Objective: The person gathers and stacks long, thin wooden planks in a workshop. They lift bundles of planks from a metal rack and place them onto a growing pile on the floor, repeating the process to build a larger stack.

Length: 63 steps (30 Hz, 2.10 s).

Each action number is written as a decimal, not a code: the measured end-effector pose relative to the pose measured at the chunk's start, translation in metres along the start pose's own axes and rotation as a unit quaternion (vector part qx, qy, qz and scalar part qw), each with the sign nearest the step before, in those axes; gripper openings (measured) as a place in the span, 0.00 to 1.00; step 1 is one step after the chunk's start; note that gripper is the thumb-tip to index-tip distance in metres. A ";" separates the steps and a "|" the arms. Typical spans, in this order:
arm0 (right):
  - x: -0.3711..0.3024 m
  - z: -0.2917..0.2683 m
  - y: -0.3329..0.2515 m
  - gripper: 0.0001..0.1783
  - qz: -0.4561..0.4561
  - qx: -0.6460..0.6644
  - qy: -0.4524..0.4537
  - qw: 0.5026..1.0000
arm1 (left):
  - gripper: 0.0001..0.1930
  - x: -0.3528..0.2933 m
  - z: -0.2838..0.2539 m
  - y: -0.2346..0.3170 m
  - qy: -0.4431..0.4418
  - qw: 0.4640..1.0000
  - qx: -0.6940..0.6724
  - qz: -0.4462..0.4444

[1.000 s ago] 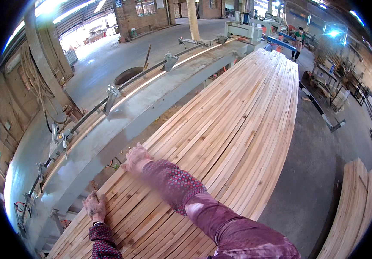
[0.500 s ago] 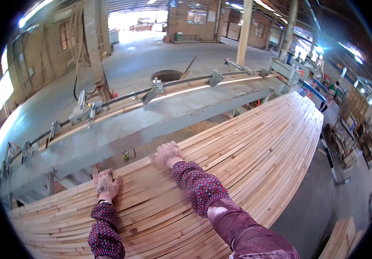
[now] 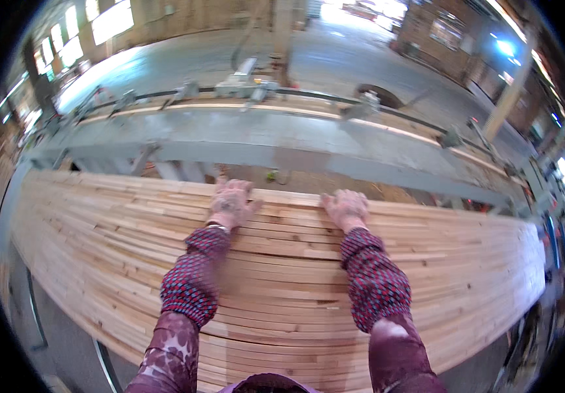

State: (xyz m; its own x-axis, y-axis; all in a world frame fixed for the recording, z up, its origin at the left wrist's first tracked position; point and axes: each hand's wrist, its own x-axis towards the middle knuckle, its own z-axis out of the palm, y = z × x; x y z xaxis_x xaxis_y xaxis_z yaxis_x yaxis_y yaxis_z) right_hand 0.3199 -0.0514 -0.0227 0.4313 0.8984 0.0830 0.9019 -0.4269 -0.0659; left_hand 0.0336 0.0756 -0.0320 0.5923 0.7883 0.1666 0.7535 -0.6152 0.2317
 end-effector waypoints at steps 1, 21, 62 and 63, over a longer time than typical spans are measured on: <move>-0.001 0.001 0.006 0.30 0.002 0.001 0.004 1.000 | 0.33 0.002 -0.004 0.006 -0.020 1.000 0.015 0.002; 0.002 0.023 0.032 0.29 -0.021 0.022 0.047 0.998 | 0.31 -0.001 -0.009 0.011 -0.020 1.000 0.008 0.008; 0.080 0.010 -0.062 0.35 -0.060 0.072 -0.168 0.981 | 0.41 -0.035 -0.008 0.016 0.048 0.987 -0.148 -0.029; 0.070 0.009 -0.068 0.34 -0.076 0.058 -0.153 0.984 | 0.42 -0.053 -0.009 0.012 0.037 0.989 -0.141 -0.026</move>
State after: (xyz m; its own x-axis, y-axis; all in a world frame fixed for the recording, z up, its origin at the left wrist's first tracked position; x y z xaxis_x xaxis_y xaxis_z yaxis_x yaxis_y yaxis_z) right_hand 0.2888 0.0411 -0.0218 0.2481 0.9477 -0.2009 0.9393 -0.2861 -0.1894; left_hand 0.0085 0.0264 -0.0292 0.5250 0.8236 0.2146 0.6661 -0.5545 0.4988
